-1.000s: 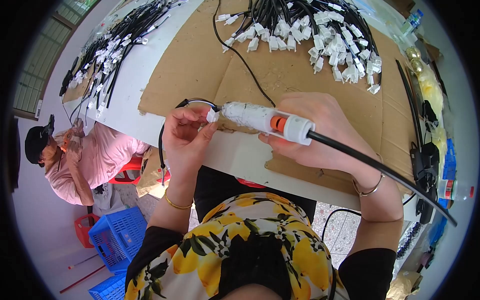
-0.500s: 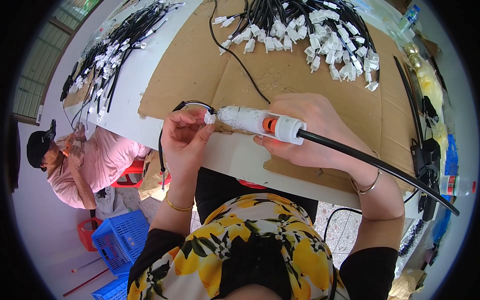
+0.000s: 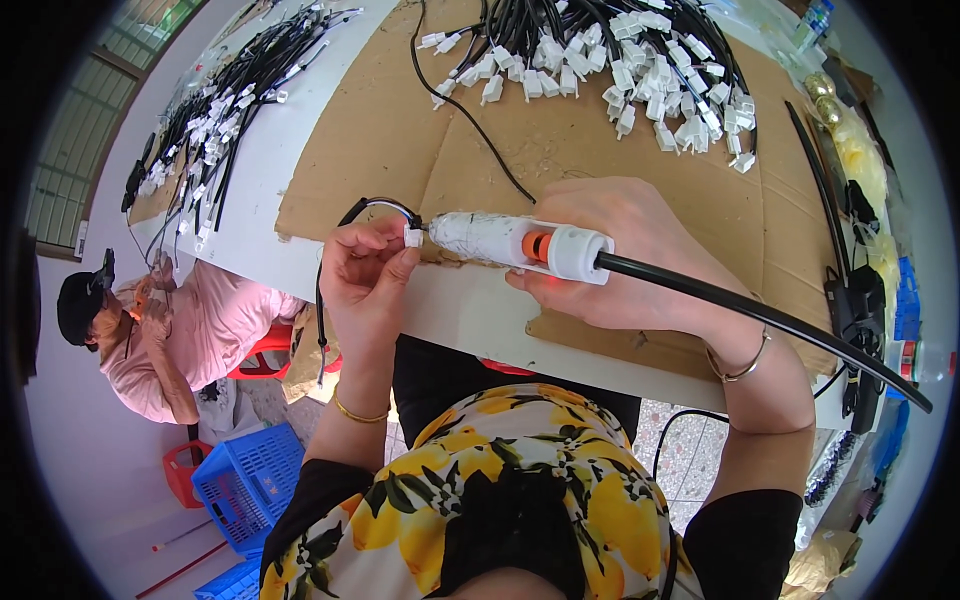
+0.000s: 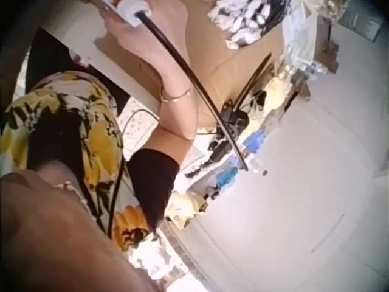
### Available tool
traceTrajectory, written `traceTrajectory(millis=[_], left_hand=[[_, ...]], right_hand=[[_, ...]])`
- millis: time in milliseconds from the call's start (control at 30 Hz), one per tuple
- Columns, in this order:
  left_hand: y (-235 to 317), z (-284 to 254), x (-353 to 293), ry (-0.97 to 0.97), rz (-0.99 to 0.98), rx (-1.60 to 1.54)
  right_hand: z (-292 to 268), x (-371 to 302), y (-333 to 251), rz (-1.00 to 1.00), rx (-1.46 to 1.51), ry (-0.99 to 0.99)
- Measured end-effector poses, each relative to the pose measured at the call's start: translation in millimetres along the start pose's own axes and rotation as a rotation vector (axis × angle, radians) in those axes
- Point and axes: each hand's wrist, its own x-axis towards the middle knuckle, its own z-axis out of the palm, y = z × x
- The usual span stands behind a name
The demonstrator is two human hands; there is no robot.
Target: Assembling electronic wire bundles and securing them with a hot glue gun.
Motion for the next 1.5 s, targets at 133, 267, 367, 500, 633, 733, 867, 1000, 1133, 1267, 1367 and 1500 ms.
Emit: traceTrajectory(millis=[133,267,367,500,633,733,867,1000,1133,1267,1367,1500], left_hand=[[-1,-1,-1,0.002,0.000,-0.001],[-1,0,-1,0.003,-0.007,0.008],[-1,0,-1,-0.009,-0.008,-0.003],[0,1,0,-0.013,-0.013,-0.009],[-1,-6,3,-0.045,-0.053,-0.150],[-1,-9,6,-0.078,-0.122,-0.297],[1,-15,7,-0.087,-0.183,-0.460],[1,-15,7,-0.090,-0.199,-0.498],[1,-16,7,-0.084,-0.222,-0.481],[3,-12,7,-0.033,-0.225,-0.414],[8,-14,8,-0.053,-0.171,-0.291],[27,-8,11,0.005,-0.071,-0.074]], right_hand=[[0,0,-1,-0.012,-0.022,-0.020],[4,-1,2,-0.016,0.041,0.017],[4,-1,1,-0.009,0.053,0.038],[0,-1,2,-0.033,0.034,0.050],[-8,-4,-3,0.066,0.045,0.022],[-13,-6,-9,0.282,0.232,-0.020],[-14,-6,-9,0.170,0.396,0.076],[-19,-9,-11,0.284,0.576,0.054],[-27,-8,-16,0.408,0.556,-0.026],[-27,-10,-16,0.498,0.583,-0.014],[-28,-9,-17,0.550,0.615,0.015],[-28,-9,-13,0.583,0.624,0.005]])
